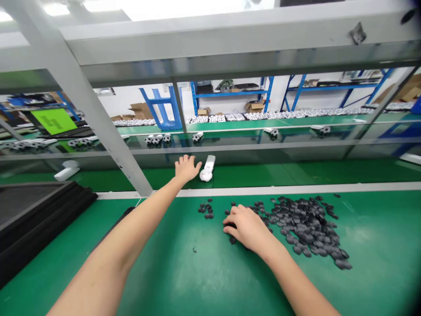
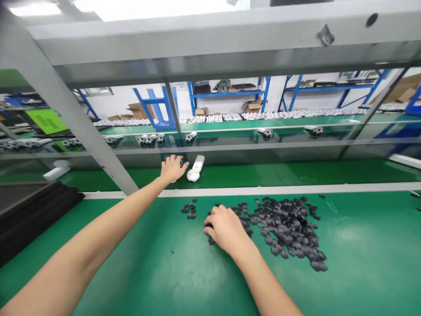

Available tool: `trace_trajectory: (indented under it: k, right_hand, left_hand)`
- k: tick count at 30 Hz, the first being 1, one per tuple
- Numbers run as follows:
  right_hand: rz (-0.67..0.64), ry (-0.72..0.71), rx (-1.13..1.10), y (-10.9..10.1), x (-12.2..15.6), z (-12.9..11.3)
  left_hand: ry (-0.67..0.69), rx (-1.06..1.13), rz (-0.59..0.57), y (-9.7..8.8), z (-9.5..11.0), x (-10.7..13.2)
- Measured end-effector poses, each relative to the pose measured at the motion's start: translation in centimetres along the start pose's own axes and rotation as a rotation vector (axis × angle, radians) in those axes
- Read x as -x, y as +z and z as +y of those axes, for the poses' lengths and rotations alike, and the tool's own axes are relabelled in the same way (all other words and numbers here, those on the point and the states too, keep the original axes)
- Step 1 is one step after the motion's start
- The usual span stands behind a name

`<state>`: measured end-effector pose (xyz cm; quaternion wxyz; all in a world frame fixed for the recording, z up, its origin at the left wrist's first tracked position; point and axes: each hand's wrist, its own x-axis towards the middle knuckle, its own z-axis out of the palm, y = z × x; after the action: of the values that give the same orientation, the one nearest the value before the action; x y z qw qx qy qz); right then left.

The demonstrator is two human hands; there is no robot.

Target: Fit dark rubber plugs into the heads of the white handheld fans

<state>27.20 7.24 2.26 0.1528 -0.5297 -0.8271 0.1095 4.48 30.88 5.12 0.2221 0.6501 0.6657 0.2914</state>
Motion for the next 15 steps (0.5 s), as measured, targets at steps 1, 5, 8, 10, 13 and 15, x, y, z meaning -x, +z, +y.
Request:
trace_trajectory:
  k: [1,5,8,10,13,15]
  right_hand:
    - [-0.001,0.000,-0.004,0.0,0.0,-0.1]
    - [0.006,-0.005,-0.071,0.2,0.1,-0.8]
    - [0.009,0.009,-0.175,0.3,0.2,-1.3]
    - [0.013,0.024,-0.273,0.2,0.3,-1.4]
    - [0.048,0.041,-0.401,0.1,0.1,-1.7]
    - [0.112,0.076,-0.465,0.1,-0.1,-1.9]
  left_hand:
    - [-0.037,-0.007,0.023,-0.6,-0.4,-0.3]
    - [-0.234,0.038,-0.020,-2.7,-1.8,-0.9]
    - [-0.288,0.165,-0.098,-3.3,-1.7,-0.8]
    - [-0.274,0.286,-0.133,-3.5,-1.2,-0.3]
    - [-0.220,0.484,-0.179,-3.6,-0.5,1.6]
    - [-0.182,0.610,-0.234,-3.4,-0.5,4.4]
